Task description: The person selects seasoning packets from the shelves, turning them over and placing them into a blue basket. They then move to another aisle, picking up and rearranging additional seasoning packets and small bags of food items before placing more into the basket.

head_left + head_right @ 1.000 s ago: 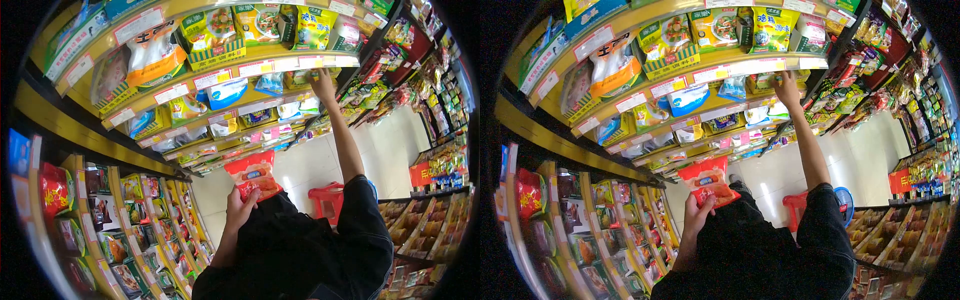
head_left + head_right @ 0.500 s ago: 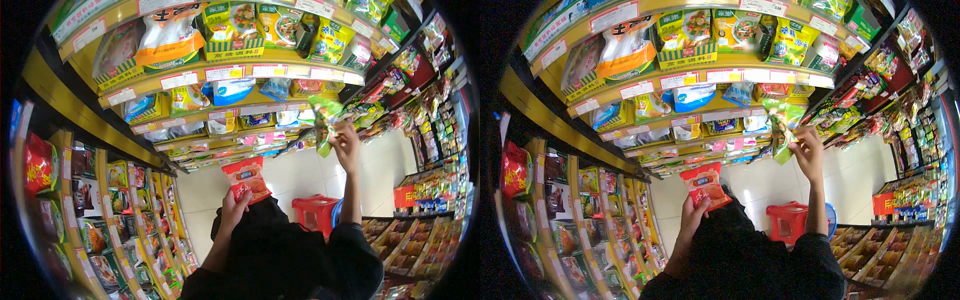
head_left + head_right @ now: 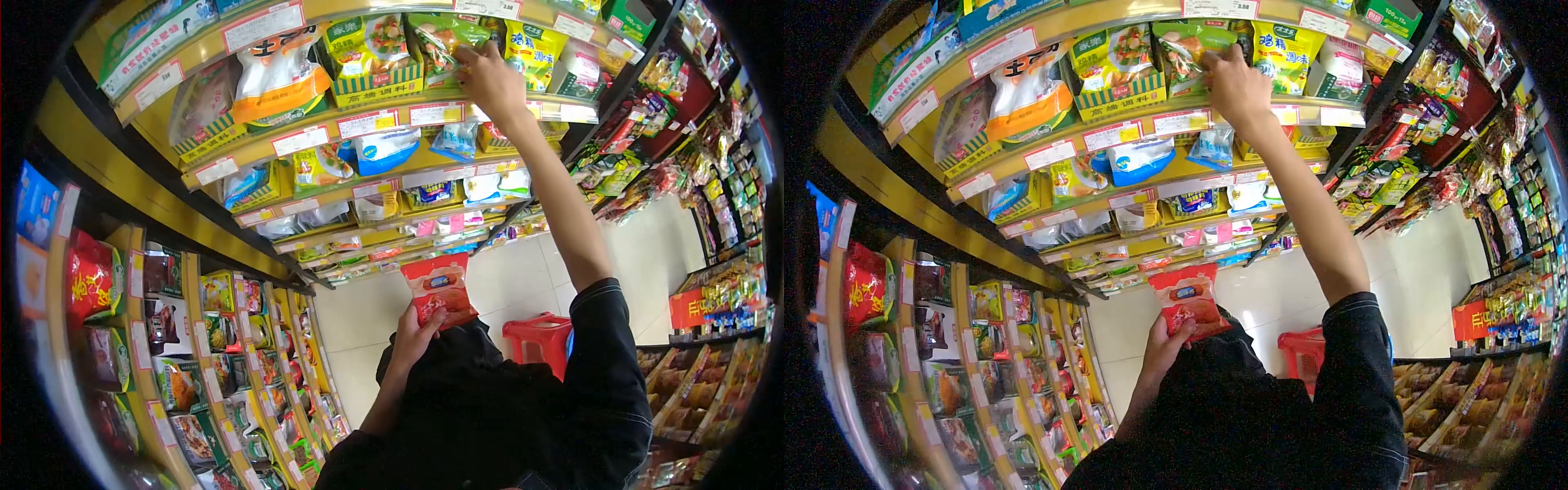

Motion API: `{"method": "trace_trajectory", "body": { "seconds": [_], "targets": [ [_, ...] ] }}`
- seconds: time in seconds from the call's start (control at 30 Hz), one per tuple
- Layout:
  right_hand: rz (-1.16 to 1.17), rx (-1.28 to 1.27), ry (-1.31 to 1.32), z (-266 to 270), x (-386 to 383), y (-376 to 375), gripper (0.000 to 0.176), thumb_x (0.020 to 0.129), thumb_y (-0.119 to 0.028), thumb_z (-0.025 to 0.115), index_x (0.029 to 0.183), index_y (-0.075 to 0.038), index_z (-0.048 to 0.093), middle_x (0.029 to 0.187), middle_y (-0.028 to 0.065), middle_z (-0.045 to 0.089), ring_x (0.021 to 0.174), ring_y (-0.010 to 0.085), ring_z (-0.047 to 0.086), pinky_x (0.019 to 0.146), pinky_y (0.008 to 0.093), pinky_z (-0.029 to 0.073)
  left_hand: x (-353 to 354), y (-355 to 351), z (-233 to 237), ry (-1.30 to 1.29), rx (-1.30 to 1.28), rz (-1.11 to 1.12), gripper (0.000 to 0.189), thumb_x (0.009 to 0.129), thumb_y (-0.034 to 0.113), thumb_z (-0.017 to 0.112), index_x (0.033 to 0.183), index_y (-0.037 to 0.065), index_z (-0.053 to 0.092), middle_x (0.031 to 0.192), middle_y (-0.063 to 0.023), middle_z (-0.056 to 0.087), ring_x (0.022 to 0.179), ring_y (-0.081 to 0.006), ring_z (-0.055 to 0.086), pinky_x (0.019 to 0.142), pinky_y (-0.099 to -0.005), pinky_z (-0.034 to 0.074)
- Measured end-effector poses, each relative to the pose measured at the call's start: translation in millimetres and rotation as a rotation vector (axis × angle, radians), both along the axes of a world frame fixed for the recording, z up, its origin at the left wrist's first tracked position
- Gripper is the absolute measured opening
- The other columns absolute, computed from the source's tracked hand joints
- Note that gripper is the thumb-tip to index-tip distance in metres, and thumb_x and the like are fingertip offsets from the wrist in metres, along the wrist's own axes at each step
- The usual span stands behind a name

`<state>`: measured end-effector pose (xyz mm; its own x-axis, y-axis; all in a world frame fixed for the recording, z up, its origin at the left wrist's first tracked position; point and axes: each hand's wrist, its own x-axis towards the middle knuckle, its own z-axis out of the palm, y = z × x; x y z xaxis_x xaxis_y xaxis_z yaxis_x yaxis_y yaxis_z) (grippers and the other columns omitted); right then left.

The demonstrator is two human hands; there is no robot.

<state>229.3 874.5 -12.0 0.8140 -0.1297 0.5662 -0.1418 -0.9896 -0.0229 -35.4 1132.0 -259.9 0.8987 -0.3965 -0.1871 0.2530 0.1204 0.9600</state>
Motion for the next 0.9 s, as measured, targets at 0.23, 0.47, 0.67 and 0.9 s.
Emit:
{"method": "trace_trajectory", "body": {
  "seconds": [0.23,0.47,0.67,0.9],
  "targets": [
    [0.369,0.439,-0.264,-6,-142,3,0.029,0.094,-0.016,0.070,0.122,-0.010,0.069,0.109,0.0117,0.064,0.081,0.0263,0.067,0.065,0.0399,0.054,17,-10,4,0.083,-0.049,0.039,0.032,0.098,0.025,0.072,0.115,0.001,0.059,0.090,-0.0034,0.066,0.062,-0.0086,0.057,0.056,-0.0250,0.048],
    [0.346,1.656,0.285,-193,-244,-9,0.045,0.104,-0.026,0.064,0.141,-0.003,0.055,0.121,0.0053,0.067,0.104,0.0131,0.062,0.086,0.0339,0.053,69,-89,-5,-0.029,-0.059,-0.158,0.040,0.099,0.029,0.069,0.125,0.001,0.057,0.095,-0.0057,0.069,0.067,-0.0109,0.062,0.059,-0.0258,0.050],
    [0.235,1.485,0.075,-190,-164,-99,0.028,0.102,-0.027,0.067,0.112,-0.001,0.068,0.091,-0.0030,0.067,0.078,0.0054,0.058,0.070,0.0234,0.049,95,-133,16,-0.157,-0.237,-0.220,0.040,0.105,0.025,0.059,0.138,0.006,0.048,0.126,-0.0095,0.065,0.096,-0.0167,0.064,0.076,-0.0298,0.052],
    [0.308,0.905,-0.262,-183,11,-214,0.018,0.096,-0.017,0.066,0.103,0.000,0.068,0.088,0.0069,0.070,0.082,0.0175,0.066,0.071,0.0344,0.053,84,-54,-28,0.017,-0.036,-0.186,0.028,0.106,0.026,0.060,0.122,0.004,0.060,0.109,-0.0071,0.070,0.103,-0.0149,0.065,0.090,-0.0300,0.052]
  ]
}}
